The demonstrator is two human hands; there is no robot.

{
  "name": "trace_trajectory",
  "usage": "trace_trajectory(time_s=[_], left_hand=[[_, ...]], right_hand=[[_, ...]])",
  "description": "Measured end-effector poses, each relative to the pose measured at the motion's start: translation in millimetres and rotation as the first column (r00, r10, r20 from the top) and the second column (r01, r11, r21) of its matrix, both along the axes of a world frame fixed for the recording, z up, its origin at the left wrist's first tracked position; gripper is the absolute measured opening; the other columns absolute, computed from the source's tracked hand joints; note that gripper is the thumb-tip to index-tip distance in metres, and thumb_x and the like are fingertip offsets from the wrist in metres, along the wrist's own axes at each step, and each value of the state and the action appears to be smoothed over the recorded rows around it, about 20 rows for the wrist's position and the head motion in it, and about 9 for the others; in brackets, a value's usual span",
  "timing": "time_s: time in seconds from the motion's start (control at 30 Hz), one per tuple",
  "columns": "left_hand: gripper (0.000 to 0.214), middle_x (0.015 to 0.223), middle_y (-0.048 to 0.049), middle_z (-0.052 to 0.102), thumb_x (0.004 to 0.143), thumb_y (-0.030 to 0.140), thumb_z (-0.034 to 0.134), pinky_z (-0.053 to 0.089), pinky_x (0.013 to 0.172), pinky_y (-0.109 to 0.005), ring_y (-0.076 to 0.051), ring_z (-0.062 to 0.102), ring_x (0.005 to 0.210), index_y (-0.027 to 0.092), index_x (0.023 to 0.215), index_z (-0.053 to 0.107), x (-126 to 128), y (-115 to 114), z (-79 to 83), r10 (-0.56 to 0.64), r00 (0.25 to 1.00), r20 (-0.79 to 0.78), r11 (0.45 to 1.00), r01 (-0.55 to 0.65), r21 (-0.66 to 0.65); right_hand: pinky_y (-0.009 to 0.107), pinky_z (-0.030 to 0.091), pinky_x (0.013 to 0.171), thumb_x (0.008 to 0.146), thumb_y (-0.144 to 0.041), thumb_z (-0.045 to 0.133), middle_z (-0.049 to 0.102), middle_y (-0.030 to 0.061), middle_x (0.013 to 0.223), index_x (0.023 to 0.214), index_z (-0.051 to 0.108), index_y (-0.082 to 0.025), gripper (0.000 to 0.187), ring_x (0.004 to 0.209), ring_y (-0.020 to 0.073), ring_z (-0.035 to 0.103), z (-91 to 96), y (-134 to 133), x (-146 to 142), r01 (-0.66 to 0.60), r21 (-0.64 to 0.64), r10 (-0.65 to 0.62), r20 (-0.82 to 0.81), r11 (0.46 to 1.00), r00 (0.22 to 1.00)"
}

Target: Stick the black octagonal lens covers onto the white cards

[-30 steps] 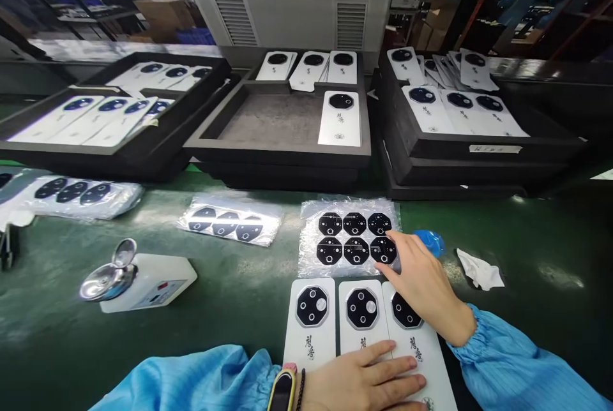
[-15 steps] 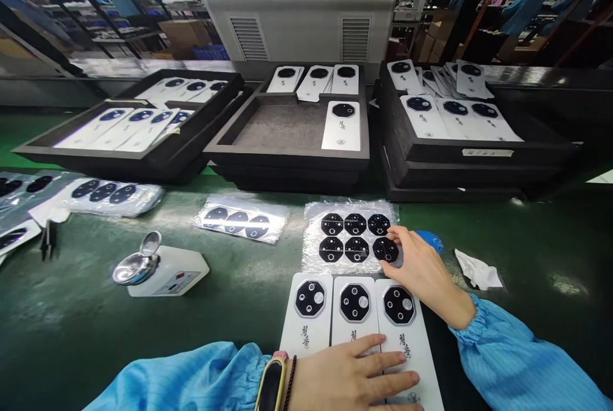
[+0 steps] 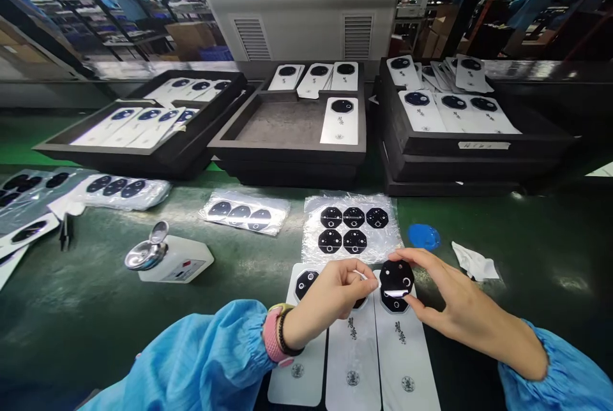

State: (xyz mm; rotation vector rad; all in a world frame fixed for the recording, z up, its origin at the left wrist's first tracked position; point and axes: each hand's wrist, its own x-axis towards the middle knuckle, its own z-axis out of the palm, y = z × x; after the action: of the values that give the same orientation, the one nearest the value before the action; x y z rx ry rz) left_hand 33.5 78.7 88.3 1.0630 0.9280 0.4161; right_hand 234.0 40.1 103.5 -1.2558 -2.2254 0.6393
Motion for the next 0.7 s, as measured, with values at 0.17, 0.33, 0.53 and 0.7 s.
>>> trace_trajectory(time_s=[0.17,0.33,0.53,0.7], left_hand=[[0.027,0.035,0.0134,0.033,0.061,0.041,0.063,0.017,0.033,-0.017,-0.002,0.022,0.030,0.017,0.066,0.052,7,-4,-2.0,0.006,1.000,-0.014,1.000,-0.007,-0.017],[0.026,0.034,0.0131,0.032,0.059,0.040,0.063,0.016,0.033,-0.017,-0.003,0.023,0.030,0.018,0.061,0.050,10,-3,-3.7,0.023,0.999,-0.036,0.999,-0.024,-0.026],[0.026,0.034,0.0136,0.030,0.060,0.041,0.063,0.015,0.033,-0.018,-0.003,0.020,0.030,0.019,0.061,0.049,13,-7,-8.0,0.027,0.998,-0.062,0.999,-0.030,-0.038],[0.024,0.036,0.0129,0.033,0.065,0.038,0.063,0.019,0.035,-0.018,-0.004,0.024,0.032,0.018,0.064,0.050,16,-7,-5.4,0.018,0.996,-0.090,0.999,-0.021,-0.030]], right_hand=[[0.036,0.055,0.088,0.083,-0.007,0.041,0.059,0.0069,0.116,0.130,0.035,-0.026,0.051,0.108,0.0189,0.059,0.4,-3,0,-0.090,0.038,0.090,0.015,0.995,0.996],[0.039,0.053,0.091,0.082,-0.018,0.051,0.060,0.0056,0.120,0.123,0.048,-0.025,0.042,0.112,0.0219,0.058,0.5,-2,4,-0.020,-0.043,0.018,-0.046,0.999,0.999],[0.034,0.057,0.065,0.078,-0.037,0.057,0.069,0.0027,0.075,0.080,0.066,-0.022,0.017,0.069,0.0197,0.066,3.2,9,5,0.306,-0.297,-0.371,-0.196,0.905,0.907],[0.031,0.055,0.063,0.071,-0.033,0.062,0.068,0.0017,0.069,0.072,0.066,-0.021,0.013,0.065,0.0179,0.065,4.0,19,8,0.213,-0.487,-0.363,-0.237,0.847,0.901]])
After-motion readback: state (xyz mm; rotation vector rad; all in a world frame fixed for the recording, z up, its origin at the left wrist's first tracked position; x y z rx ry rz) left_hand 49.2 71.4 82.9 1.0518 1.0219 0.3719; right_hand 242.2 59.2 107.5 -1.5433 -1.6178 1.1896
